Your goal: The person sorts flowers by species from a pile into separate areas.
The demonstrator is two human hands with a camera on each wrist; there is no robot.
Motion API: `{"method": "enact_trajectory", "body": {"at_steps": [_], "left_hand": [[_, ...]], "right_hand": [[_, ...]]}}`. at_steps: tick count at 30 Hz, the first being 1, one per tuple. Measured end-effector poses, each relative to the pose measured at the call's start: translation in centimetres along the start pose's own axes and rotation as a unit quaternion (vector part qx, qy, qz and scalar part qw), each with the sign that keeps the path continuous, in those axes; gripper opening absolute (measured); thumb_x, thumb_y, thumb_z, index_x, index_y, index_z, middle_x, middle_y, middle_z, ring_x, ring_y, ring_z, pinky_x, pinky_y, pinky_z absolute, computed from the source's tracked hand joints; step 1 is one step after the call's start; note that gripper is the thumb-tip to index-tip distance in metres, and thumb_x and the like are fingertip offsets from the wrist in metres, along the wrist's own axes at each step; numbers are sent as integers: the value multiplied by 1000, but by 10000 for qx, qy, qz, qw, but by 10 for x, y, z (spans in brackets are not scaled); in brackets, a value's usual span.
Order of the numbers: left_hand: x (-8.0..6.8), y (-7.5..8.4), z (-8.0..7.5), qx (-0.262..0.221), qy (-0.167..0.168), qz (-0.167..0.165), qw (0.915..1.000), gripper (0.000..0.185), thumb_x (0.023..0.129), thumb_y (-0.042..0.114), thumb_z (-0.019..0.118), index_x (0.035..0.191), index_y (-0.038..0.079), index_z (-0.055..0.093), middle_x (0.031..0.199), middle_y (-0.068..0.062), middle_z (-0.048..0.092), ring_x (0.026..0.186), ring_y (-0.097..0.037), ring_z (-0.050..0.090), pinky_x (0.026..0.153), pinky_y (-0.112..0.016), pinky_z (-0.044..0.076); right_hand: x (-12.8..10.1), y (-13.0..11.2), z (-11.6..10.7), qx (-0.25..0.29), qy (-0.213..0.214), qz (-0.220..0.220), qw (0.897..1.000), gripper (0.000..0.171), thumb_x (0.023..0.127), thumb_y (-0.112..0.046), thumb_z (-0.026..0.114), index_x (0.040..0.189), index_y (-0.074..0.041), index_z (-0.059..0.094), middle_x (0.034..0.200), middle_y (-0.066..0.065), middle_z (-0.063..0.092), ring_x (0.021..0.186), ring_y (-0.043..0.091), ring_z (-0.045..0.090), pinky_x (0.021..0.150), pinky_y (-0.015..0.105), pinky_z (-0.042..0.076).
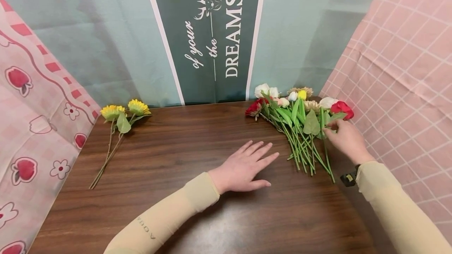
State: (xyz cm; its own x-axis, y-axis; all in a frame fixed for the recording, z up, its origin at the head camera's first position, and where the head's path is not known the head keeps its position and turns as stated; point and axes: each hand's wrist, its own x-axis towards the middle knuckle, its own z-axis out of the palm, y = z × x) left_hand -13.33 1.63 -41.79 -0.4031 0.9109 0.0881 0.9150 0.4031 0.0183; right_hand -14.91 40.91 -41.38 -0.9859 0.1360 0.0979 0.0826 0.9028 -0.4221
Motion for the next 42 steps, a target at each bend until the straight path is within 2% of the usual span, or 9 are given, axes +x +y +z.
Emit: {"method": "enact_trajectory", "body": {"at_steps": [3, 6, 9, 14, 21, 28, 34, 42], "left_hand": [[10, 11, 3, 101, -61, 113, 9999, 84, 100, 70, 39, 166, 25, 14, 171, -6, 13, 156, -25, 9, 126, -46, 8], [19, 21, 7, 115, -211, 210, 9995, 84, 100, 71, 37, 166, 27, 11, 171, -5, 11, 157, -25, 8, 126, -46, 7], [25, 29, 12, 117, -352, 309, 9988, 84, 100, 72, 36, 166, 28, 10, 172, -4, 9, 157, -24, 7, 126, -45, 6], [31, 37, 18, 170, -388, 402, 9983, 82, 100, 71, 38, 166, 28, 14, 171, -4, 14, 156, -23, 10, 126, -46, 9], [32, 40, 20, 83, -468, 399, 9981, 82, 100, 71, 39, 166, 28, 17, 171, -3, 14, 156, -22, 11, 126, -45, 11], [32, 38, 21, -11, -430, 401, 9983, 82, 99, 71, 40, 165, 27, 20, 170, -4, 17, 156, -22, 14, 126, -46, 12], [32, 38, 23, -67, -450, 403, 9982, 81, 100, 70, 41, 165, 27, 20, 170, -5, 18, 155, -23, 15, 126, -46, 12], [31, 36, 25, -114, -486, 356, 9981, 82, 99, 70, 41, 165, 27, 19, 170, -4, 18, 155, -24, 17, 126, -45, 12]], "right_hand": [[-3, 10, -4, 45, -355, 218, 9991, 42, 102, -33, 58, 112, 7, 63, 98, 25, 68, 86, 39, 63, 68, 49, 49], [-6, 15, -5, 95, -744, 381, 9965, 41, 102, -37, 57, 101, 3, 66, 84, 13, 67, 77, 30, 61, 63, 39, 47], [-8, 16, -4, 393, -1142, 454, 9916, 45, 103, -37, 57, 100, 6, 68, 80, 9, 69, 73, 23, 62, 63, 36, 50], [-8, 16, 2, 1005, -1517, 646, 9812, 52, 104, -34, 59, 112, 17, 65, 88, 17, 72, 74, 22, 68, 63, 36, 59], [-5, 20, 8, 1477, -1526, 794, 9740, 49, 102, -34, 63, 109, 15, 66, 88, 11, 72, 74, 21, 68, 63, 35, 59], [-6, 24, 9, 1919, -1386, 847, 9679, 45, 102, -26, 64, 113, 17, 65, 84, 5, 70, 70, 13, 65, 60, 31, 58], [-9, 24, 3, 1909, -1270, 875, 9694, 48, 102, -28, 64, 117, 17, 64, 85, 6, 71, 70, 11, 65, 61, 30, 58], [-12, 25, -5, 1893, -1037, 850, 9727, 46, 103, -27, 62, 115, 17, 65, 83, 7, 73, 68, 10, 64, 59, 29, 58]]}}
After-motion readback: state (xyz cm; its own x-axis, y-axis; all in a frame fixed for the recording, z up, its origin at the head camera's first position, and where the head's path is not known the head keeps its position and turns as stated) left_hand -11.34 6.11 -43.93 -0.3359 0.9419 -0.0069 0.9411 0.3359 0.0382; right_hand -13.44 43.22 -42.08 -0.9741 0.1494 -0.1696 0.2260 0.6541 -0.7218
